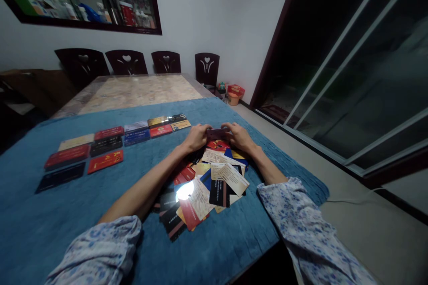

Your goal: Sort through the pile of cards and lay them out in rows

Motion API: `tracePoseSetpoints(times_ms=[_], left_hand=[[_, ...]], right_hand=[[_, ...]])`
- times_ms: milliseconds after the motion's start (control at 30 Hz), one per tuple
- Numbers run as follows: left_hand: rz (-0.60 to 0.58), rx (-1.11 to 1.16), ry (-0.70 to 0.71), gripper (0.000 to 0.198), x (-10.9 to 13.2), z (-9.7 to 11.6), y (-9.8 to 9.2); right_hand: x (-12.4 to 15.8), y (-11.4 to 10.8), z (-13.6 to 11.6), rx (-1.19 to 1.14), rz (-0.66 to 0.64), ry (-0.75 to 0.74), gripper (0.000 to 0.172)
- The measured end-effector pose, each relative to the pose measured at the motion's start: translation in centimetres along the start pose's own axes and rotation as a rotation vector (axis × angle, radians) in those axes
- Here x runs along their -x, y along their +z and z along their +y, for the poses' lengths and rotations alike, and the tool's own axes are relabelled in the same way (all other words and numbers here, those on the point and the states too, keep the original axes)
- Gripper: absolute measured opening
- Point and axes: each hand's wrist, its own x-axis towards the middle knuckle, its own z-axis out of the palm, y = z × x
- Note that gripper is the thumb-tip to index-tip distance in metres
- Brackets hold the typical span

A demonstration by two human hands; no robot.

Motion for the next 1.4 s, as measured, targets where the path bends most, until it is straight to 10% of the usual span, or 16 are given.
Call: tracePoseSetpoints(times_ms=[1400], left_hand=[[-0.086,-0.089,-0.096,0.051,0.4,1.0,0.1]], right_hand=[[-0.3,0.4,-0.1,0.175,-0.09,-0.048,0.059]])
